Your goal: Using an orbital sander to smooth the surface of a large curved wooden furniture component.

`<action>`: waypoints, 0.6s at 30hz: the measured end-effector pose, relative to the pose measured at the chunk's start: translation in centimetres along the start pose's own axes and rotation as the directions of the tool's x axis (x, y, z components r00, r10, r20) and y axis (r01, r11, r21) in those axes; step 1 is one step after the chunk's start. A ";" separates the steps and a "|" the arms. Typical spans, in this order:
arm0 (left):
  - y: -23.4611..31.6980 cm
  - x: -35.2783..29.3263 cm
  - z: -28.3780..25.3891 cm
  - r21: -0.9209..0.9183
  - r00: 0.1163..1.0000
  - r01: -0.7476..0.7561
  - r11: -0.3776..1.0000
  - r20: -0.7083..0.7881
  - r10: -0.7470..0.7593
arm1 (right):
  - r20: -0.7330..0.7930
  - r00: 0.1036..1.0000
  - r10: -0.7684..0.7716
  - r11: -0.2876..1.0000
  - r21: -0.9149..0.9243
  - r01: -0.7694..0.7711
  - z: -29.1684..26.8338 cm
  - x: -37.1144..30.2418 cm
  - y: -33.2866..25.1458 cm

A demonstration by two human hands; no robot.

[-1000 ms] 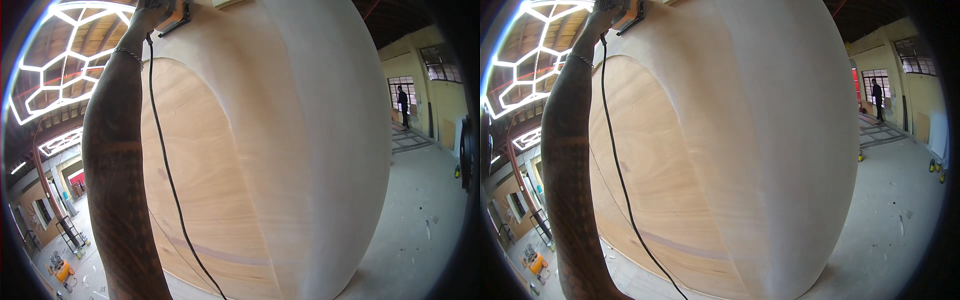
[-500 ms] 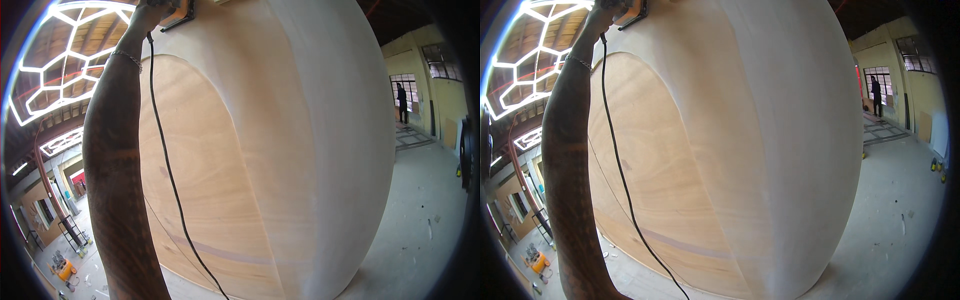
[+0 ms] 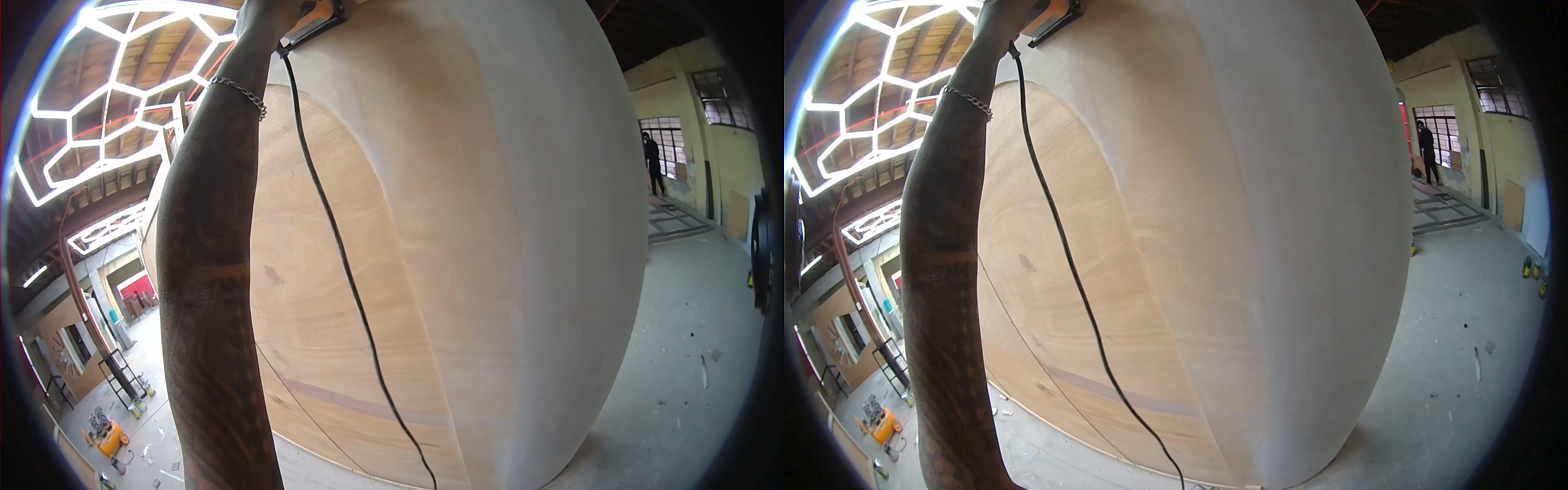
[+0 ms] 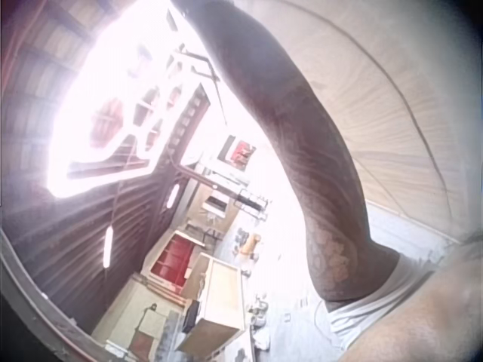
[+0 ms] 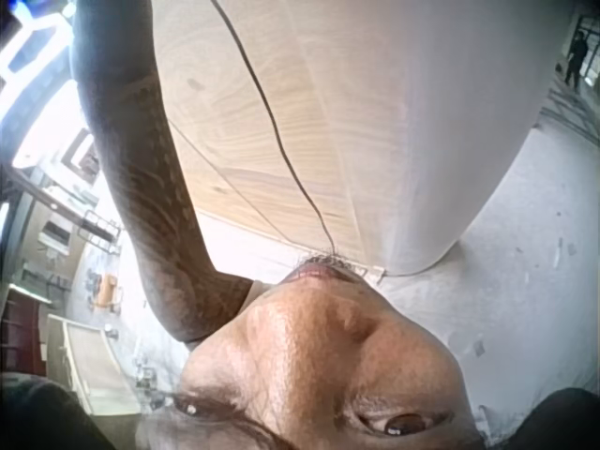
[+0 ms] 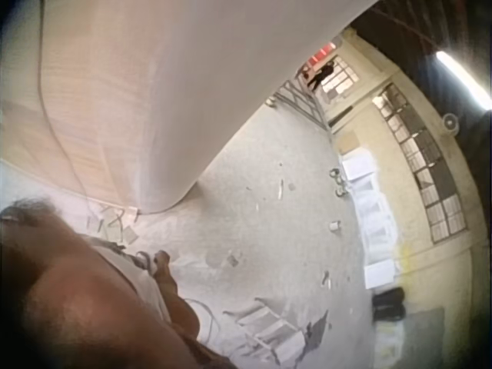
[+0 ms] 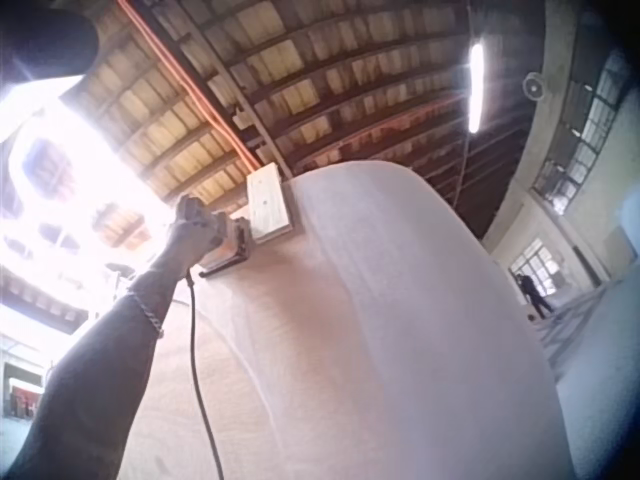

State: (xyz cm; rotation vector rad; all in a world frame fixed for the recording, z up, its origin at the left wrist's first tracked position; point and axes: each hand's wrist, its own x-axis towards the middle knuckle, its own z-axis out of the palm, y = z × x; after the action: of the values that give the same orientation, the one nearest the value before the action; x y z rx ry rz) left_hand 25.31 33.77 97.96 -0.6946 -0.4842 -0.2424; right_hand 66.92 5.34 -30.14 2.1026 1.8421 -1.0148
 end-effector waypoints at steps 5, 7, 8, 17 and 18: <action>0.0 2.0 -0.6 0.175 0.979 -0.003 0.984 0.201 -0.033 | 0.000 1.000 0.019 1.000 -0.001 -0.019 1.1 0.5 -0.5; -0.7 2.1 0.1 0.171 0.968 -0.008 0.985 0.247 -0.035 | -0.008 0.995 0.097 0.975 0.203 -0.093 1.5 0.2 -0.3; -1.1 1.7 0.8 0.151 0.984 0.028 0.988 0.172 -0.054 | -0.008 0.991 0.134 0.945 0.304 -0.125 1.5 0.3 -0.3; 0.2 2.7 -1.4 0.171 0.992 0.023 0.985 0.118 -0.043 | 0.119 0.993 -0.006 0.998 -0.057 0.013 1.6 -1.5 0.0; 0.1 3.1 -1.8 0.156 0.991 0.022 0.988 0.127 -0.042 | 0.117 0.993 -0.013 0.998 -0.061 0.020 1.7 -1.6 -0.3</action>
State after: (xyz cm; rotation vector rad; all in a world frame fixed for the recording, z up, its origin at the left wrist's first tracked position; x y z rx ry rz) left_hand 28.63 32.46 98.27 -0.5536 -0.6326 -0.1880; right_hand 66.03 3.15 -30.44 1.9529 1.8137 -1.0467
